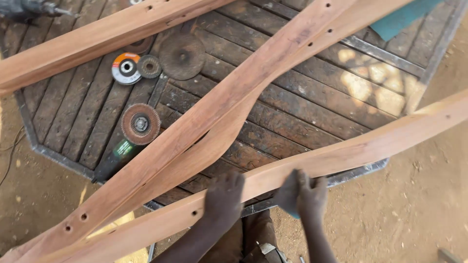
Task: Sand a wooden plank manually using sandpaper
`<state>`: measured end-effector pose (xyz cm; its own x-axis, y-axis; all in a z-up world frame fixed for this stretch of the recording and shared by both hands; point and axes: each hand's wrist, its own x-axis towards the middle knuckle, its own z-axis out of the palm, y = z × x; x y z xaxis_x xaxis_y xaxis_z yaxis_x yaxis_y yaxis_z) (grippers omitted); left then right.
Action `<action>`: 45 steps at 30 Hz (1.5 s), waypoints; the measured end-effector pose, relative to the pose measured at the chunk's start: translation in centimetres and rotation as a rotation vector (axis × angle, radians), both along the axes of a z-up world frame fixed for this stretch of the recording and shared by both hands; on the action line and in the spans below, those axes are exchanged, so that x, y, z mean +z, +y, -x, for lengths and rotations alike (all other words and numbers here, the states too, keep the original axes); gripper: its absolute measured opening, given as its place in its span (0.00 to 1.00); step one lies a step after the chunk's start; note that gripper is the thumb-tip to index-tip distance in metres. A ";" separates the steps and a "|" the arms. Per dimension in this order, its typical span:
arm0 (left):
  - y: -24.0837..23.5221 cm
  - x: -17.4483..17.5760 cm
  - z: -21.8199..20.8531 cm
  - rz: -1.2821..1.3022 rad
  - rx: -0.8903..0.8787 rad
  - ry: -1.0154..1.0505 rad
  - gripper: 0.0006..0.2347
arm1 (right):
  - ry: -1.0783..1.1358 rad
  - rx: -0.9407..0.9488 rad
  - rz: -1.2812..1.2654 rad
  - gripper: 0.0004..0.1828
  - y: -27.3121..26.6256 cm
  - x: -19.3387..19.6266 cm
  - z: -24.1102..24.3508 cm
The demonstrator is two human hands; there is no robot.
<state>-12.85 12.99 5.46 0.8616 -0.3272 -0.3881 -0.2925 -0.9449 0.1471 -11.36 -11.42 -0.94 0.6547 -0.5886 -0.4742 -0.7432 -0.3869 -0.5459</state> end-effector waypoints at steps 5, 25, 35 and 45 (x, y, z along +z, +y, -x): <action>5.7 -0.5 3.7 -0.152 -0.025 -0.142 0.30 | 0.083 -0.064 -0.156 0.23 7.4 6.6 1.8; -10.0 -6.2 -6.7 0.459 0.066 -0.194 0.20 | -0.229 -0.365 0.031 0.23 -8.3 8.0 0.0; -10.0 -5.2 -6.5 0.388 0.080 -0.275 0.16 | -0.231 0.357 0.520 0.21 -3.5 8.2 -9.8; -10.1 -5.5 -6.1 0.414 0.200 -0.308 0.20 | -0.092 0.235 0.683 0.20 -10.1 5.4 -14.7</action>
<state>-6.75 2.92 -0.07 0.9760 -0.2170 0.0182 -0.2014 -0.8677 0.4545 3.32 -21.55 4.50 0.8199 -0.5724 0.0112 -0.5612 -0.8075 -0.1816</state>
